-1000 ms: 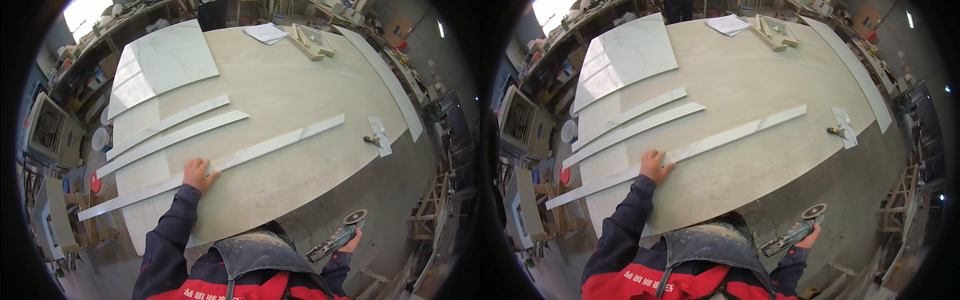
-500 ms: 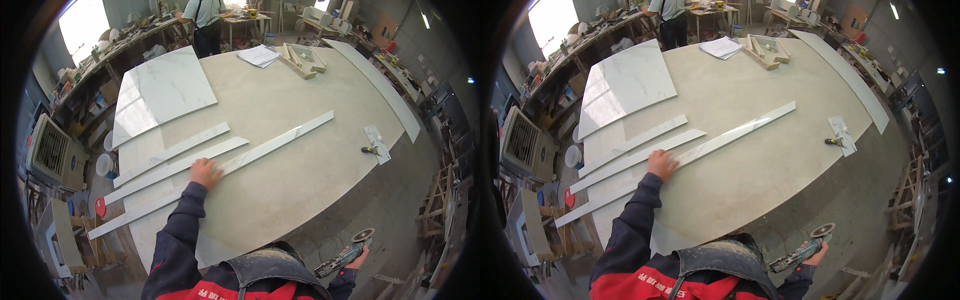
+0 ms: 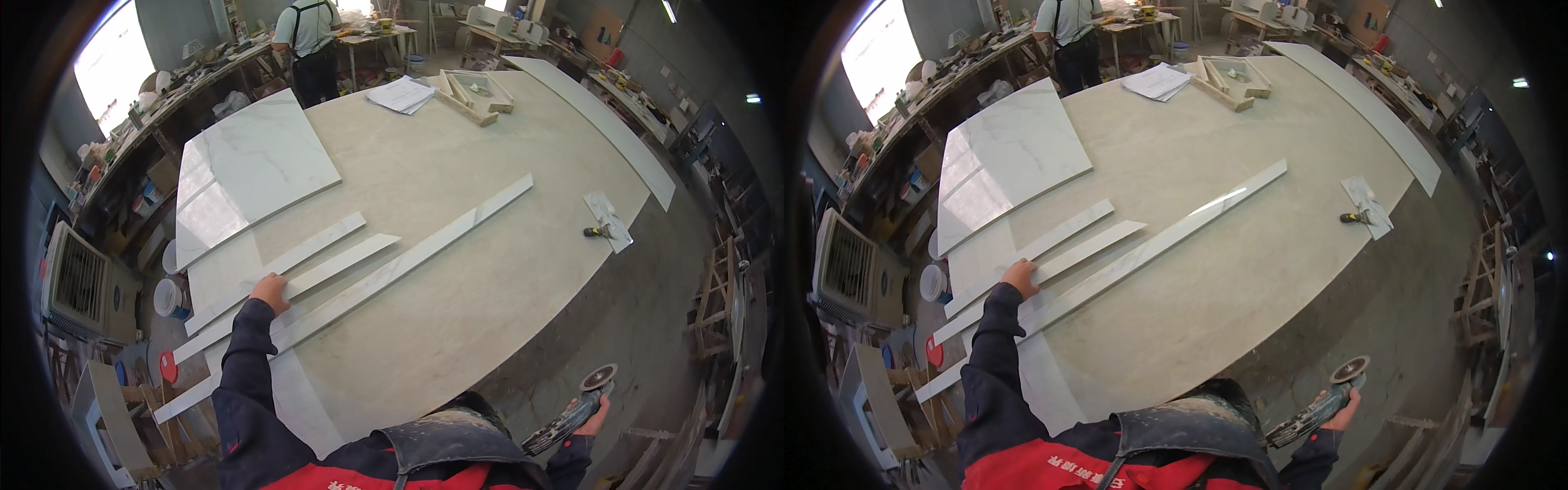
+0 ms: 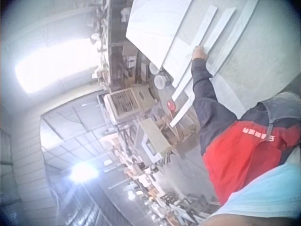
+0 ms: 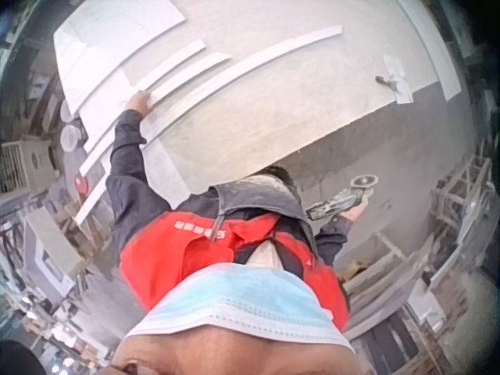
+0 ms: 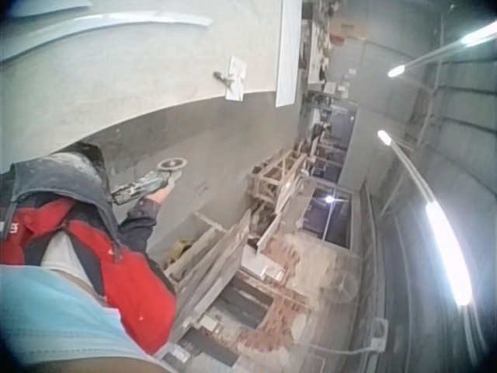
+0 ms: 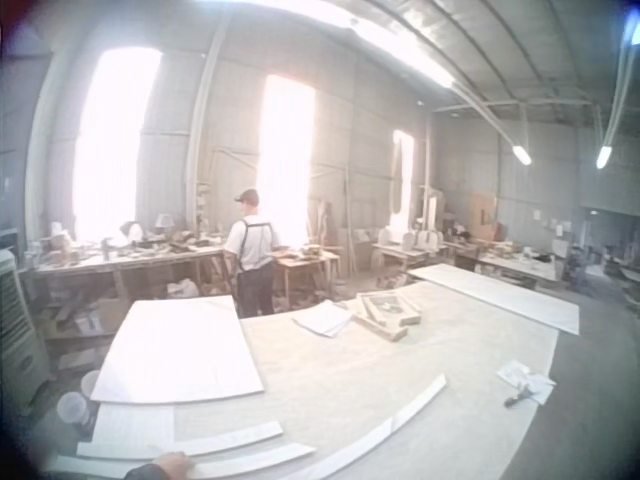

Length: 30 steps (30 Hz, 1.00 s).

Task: The person uses an angle grinder to smooth the edges of several long white plastic strips on a workbench. After grinding, the person picks up a large white sheet and a document, then flips through the pages of the document.

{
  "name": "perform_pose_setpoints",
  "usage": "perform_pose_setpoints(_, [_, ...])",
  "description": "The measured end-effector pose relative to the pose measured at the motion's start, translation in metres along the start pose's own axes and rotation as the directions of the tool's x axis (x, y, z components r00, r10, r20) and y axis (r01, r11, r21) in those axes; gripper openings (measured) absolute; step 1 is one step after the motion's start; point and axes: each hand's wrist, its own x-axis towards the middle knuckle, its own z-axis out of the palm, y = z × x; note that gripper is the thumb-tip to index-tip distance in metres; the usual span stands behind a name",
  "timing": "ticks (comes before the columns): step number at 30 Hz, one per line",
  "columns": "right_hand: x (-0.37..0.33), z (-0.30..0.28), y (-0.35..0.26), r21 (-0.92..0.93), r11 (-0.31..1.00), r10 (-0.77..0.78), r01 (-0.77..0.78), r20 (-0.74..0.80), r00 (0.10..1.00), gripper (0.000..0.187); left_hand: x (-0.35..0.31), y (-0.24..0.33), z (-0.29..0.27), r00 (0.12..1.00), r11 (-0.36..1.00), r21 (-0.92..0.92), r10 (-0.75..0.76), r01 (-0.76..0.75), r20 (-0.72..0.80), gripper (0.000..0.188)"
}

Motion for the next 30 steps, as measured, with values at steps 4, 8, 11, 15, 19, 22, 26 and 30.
perform_pose_setpoints(4, [-0.015, 0.012, -0.003, 0.04, 0.999, 0.003, -0.003, -0.003, 1.0, 0.054, -0.016, 0.017, -0.022, 0.997, 0.992, -0.13, -0.018, 0.008, -0.08, 0.054])
perform_pose_setpoints(8, [0.005, -0.006, 0.0, -0.004, 0.999, 0.051, -0.051, 0.038, 0.998, 0.056, -0.029, 0.029, -0.033, 0.974, 0.982, -0.155, 0.07, -0.105, -0.215, 0.053])
perform_pose_setpoints(11, [0.008, -0.001, -0.003, -0.009, 0.997, 0.082, -0.081, 0.103, 0.991, 0.056, -0.052, 0.075, -0.055, 0.97, 0.967, -0.223, 0.075, -0.127, -0.23, 0.05])
perform_pose_setpoints(15, [0.016, 0.006, -0.002, 0.018, 0.999, 0.033, -0.035, 0.112, 0.993, 0.054, -0.083, 0.146, -0.074, 0.929, 0.925, -0.206, 0.265, -0.321, -0.257, 0.046])
perform_pose_setpoints(19, [0.028, 0.002, -0.005, 0.057, 0.998, 0.004, -0.013, 0.166, 0.986, 0.051, -0.101, 0.229, -0.068, 0.889, 0.884, -0.109, 0.441, -0.454, -0.125, 0.044])
perform_pose_setpoints(22, [0.041, -0.013, -0.009, 0.09, 0.996, 0.008, -0.024, 0.174, 0.985, 0.049, -0.097, 0.28, -0.044, 0.828, 0.828, -0.041, 0.56, -0.56, -0.002, 0.04])
perform_pose_setpoints(26, [0.069, -0.047, -0.013, 0.114, 0.991, 0.059, -0.071, 0.107, 0.993, 0.052, -0.072, 0.328, 0.008, 0.733, 0.723, 0.119, 0.666, -0.68, 0.14, 0.038])
perform_pose_setpoints(30, [0.085, -0.076, -0.016, 0.122, 0.985, 0.117, -0.124, 0.061, 0.991, 0.054, -0.036, 0.36, 0.046, 0.639, 0.612, 0.184, 0.741, -0.769, 0.207, 0.035])
